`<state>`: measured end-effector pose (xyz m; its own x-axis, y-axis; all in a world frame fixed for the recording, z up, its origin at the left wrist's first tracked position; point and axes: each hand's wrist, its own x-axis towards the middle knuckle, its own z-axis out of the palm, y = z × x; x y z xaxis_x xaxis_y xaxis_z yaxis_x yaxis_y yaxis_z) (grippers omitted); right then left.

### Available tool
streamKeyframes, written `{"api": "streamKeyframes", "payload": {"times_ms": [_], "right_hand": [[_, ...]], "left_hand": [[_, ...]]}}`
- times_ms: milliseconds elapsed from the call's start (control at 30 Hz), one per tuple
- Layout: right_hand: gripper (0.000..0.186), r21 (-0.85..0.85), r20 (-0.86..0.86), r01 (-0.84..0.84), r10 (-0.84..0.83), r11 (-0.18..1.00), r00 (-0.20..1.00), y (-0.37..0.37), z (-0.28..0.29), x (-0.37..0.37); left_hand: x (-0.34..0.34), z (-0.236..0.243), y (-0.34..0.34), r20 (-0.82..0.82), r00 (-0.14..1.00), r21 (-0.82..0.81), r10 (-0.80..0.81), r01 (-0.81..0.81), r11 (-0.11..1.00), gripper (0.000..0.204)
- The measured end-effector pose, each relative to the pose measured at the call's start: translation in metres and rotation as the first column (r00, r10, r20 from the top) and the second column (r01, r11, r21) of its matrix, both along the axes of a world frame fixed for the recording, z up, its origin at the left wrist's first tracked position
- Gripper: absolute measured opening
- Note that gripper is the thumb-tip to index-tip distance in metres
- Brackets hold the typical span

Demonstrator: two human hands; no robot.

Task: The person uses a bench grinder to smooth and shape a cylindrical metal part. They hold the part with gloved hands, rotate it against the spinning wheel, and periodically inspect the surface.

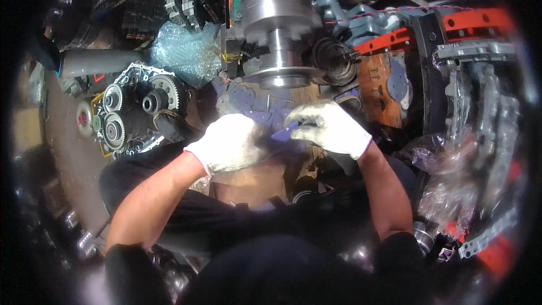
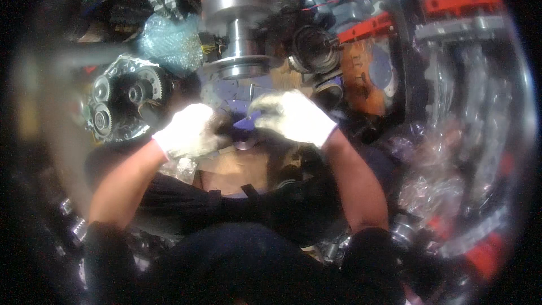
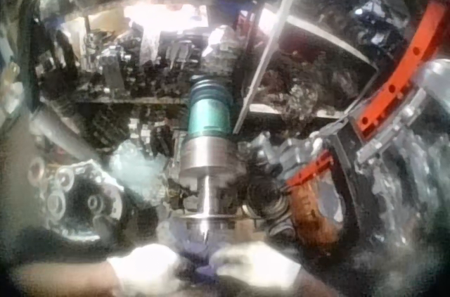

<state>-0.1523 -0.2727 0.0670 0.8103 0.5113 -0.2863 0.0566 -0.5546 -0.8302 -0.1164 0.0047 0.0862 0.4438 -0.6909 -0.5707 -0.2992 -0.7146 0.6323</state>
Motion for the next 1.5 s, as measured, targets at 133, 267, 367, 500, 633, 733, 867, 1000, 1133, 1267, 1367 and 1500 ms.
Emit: {"api": "streamKeyframes", "payload": {"times_ms": [133,267,367,500,633,733,867,1000,1133,1267,1367,1500], "right_hand": [[0.024,0.019,0.217,-0.097,0.090,0.995,0.972,0.000,0.003,0.002],[0.024,0.035,0.310,-0.114,0.098,0.993,0.946,0.008,0.008,-0.002],[0.027,-0.003,0.345,-0.140,0.132,0.990,0.929,0.016,0.006,-0.009],[0.034,-0.255,0.473,-0.224,0.324,0.941,0.820,0.025,-0.001,-0.016],[0.042,-0.275,0.324,-0.189,0.276,0.943,0.905,0.027,-0.001,-0.020],[0.042,-0.340,0.328,-0.153,0.270,0.928,0.905,0.023,0.000,-0.012],[0.043,-0.435,0.161,-0.237,0.334,0.869,0.929,0.013,0.001,0.000],[0.041,-0.489,-0.023,-0.315,0.349,0.813,0.937,0.004,0.008,0.008],[0.038,-0.426,0.048,-0.257,0.305,0.868,0.951,-0.003,0.018,0.015],[0.038,-0.406,0.122,-0.180,0.248,0.896,0.961,-0.010,0.024,0.021],[0.039,-0.423,0.105,-0.179,0.244,0.888,0.964,-0.010,0.023,0.024],[0.040,-0.381,0.136,-0.178,0.245,0.907,0.960,-0.011,0.019,0.025]], "left_hand": [[0.014,0.001,0.013,-0.511,0.845,-0.048,0.158,-0.212,0.976,0.068],[0.002,-0.030,0.012,-0.613,0.722,-0.097,0.321,-0.472,0.876,0.047],[-0.006,-0.059,0.008,-0.603,0.794,-0.340,0.085,-0.352,0.872,0.040],[-0.007,-0.078,0.012,-0.825,0.511,-0.025,0.241,-0.459,0.888,0.037],[0.021,-0.077,0.031,-0.581,0.792,-0.137,0.188,-0.323,0.936,0.041],[0.059,-0.082,0.045,-0.708,0.480,0.217,0.518,-0.550,0.806,0.039],[0.096,-0.089,0.063,-0.624,0.666,-0.127,0.408,-0.602,0.789,0.029],[0.126,-0.097,0.057,-0.868,0.342,0.057,0.360,-0.653,0.756,0.037],[0.129,-0.101,0.036,0.129,0.982,-0.698,-0.140,0.190,0.691,0.039],[0.126,-0.096,0.021,-0.836,0.496,-0.134,0.234,-0.598,0.791,0.035],[0.136,-0.091,0.023,-0.907,0.241,0.148,0.347,-0.588,0.795,0.027],[0.140,-0.111,0.014,-0.386,0.910,-0.438,-0.153,-0.034,0.898,0.030]]}}
